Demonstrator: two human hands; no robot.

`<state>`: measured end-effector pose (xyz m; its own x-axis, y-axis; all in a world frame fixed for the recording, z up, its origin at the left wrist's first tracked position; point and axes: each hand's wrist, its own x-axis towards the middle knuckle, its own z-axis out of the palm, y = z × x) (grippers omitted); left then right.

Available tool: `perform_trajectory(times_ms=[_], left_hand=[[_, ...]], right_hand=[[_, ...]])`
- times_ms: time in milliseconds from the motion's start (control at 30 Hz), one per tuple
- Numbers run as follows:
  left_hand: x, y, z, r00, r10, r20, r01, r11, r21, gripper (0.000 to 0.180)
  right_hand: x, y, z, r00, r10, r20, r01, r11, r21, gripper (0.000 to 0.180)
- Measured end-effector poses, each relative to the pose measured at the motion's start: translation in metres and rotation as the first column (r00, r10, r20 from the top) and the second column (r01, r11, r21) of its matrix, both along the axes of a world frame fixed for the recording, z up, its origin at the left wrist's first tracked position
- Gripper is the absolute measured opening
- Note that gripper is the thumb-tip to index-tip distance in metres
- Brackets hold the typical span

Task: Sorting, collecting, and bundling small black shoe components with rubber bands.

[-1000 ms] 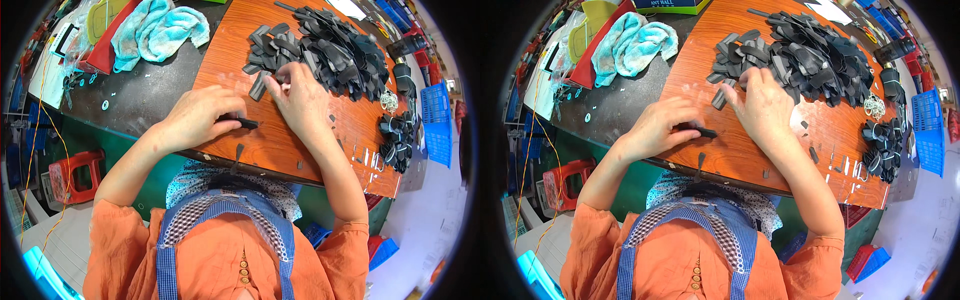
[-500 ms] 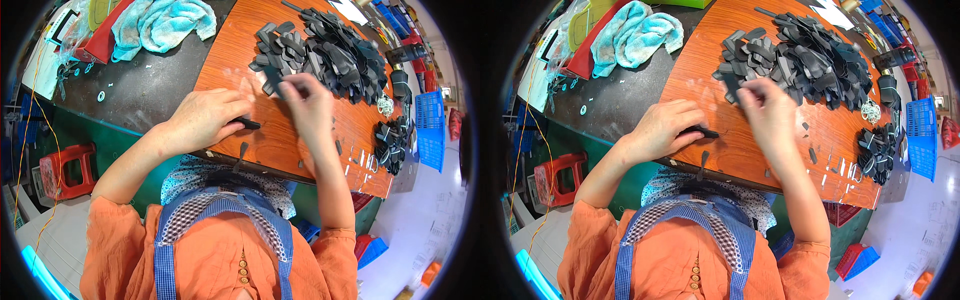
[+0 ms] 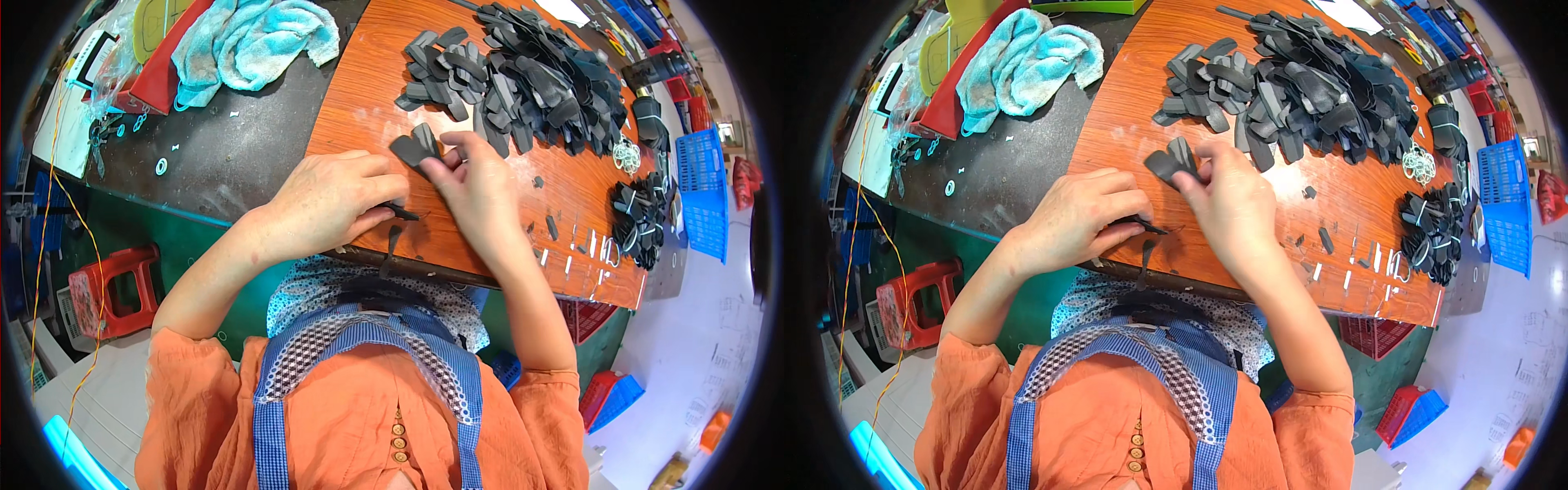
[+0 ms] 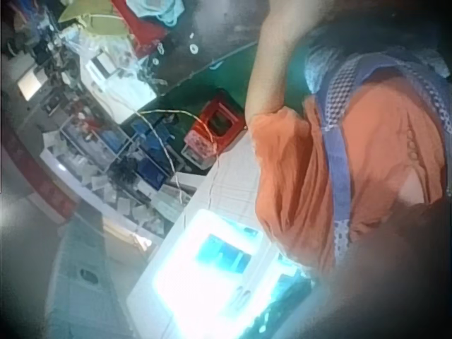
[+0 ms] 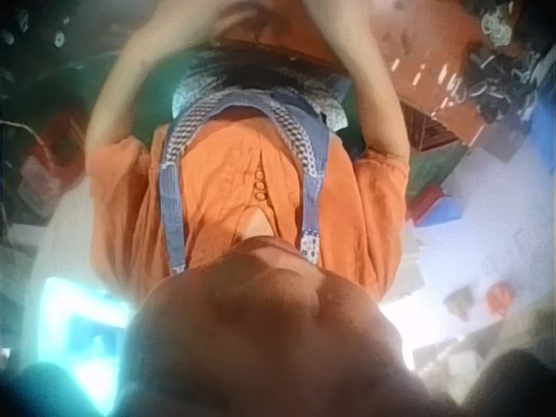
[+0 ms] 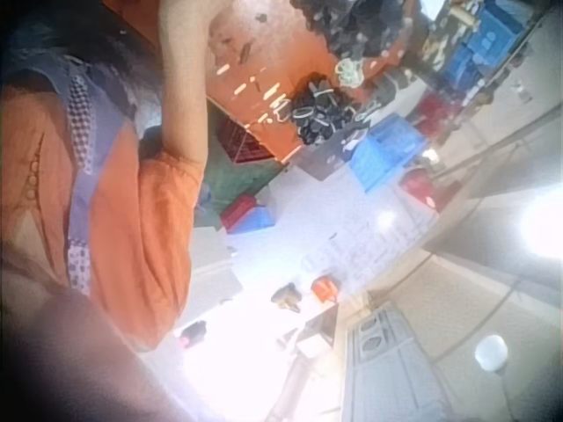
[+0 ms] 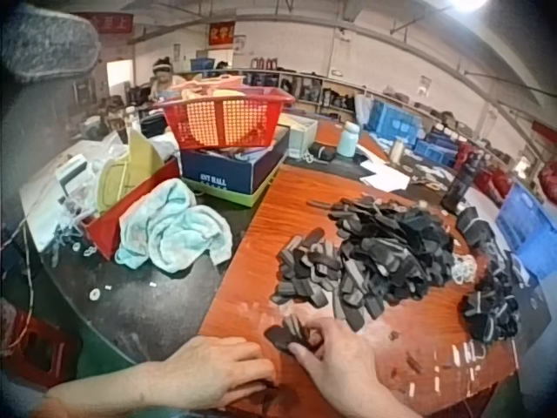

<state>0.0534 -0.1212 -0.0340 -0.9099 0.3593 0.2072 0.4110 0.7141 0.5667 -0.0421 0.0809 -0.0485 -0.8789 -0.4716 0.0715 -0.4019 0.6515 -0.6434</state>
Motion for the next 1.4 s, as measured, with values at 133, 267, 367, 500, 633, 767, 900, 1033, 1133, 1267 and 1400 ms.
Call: perform_trajectory(times_ms=[133,267,367,500,633,767,900,1033,1133,1267,1400], left_hand=[[-0.014,0.005,0.002,0.992,0.023,-0.123,-0.019,0.999,0.031,0.018],[-0.039,0.006,-0.008,0.985,-0.092,-0.146,0.089,0.996,-0.025,0.023],[-0.035,0.010,-0.001,0.984,-0.106,-0.146,0.084,0.985,-0.153,0.023],[-0.032,0.021,0.005,0.975,-0.055,-0.214,0.009,0.978,-0.209,0.023],[-0.033,0.030,0.001,0.961,0.031,-0.276,-0.067,0.990,-0.124,0.023],[-0.025,0.024,0.000,0.973,0.020,-0.232,-0.068,0.977,-0.201,0.024],[-0.021,0.028,-0.008,0.969,0.000,-0.245,-0.062,0.968,-0.243,0.023],[-0.018,0.032,-0.009,0.970,-0.009,-0.243,-0.011,0.997,-0.081,0.023],[-0.015,0.037,-0.009,0.970,-0.084,-0.230,0.062,0.993,-0.101,0.022],[-0.018,0.045,-0.006,0.983,-0.028,-0.183,0.021,0.999,-0.041,0.023],[-0.035,0.052,-0.014,0.904,-0.019,-0.428,0.014,1.000,-0.015,0.023]], right_hand=[[0.010,0.002,0.003,0.929,0.104,-0.356,-0.059,0.989,0.135,0.027],[0.018,0.003,-0.003,0.969,0.138,-0.204,-0.138,0.990,0.014,0.027],[0.010,0.020,0.001,0.991,0.131,-0.027,-0.132,0.990,-0.057,0.028],[-0.036,0.040,-0.002,0.951,-0.097,-0.293,0.124,0.990,0.073,0.033],[-0.047,0.036,0.000,0.856,0.027,-0.516,0.134,0.953,0.272,0.027],[-0.030,0.052,-0.002,0.808,0.097,-0.581,0.026,0.979,0.200,0.017],[-0.024,0.072,0.001,0.911,-0.048,-0.410,0.035,0.999,-0.040,0.019],[-0.009,0.072,0.015,0.973,-0.227,0.034,0.229,0.956,-0.184,0.017],[-0.008,0.061,0.007,0.999,0.000,-0.033,-0.007,0.976,-0.216,0.017],[-0.016,0.045,0.015,0.983,0.063,-0.175,-0.030,0.982,0.186,0.019],[-0.007,0.049,0.008,0.977,0.134,-0.166,-0.109,0.983,0.150,0.021]])
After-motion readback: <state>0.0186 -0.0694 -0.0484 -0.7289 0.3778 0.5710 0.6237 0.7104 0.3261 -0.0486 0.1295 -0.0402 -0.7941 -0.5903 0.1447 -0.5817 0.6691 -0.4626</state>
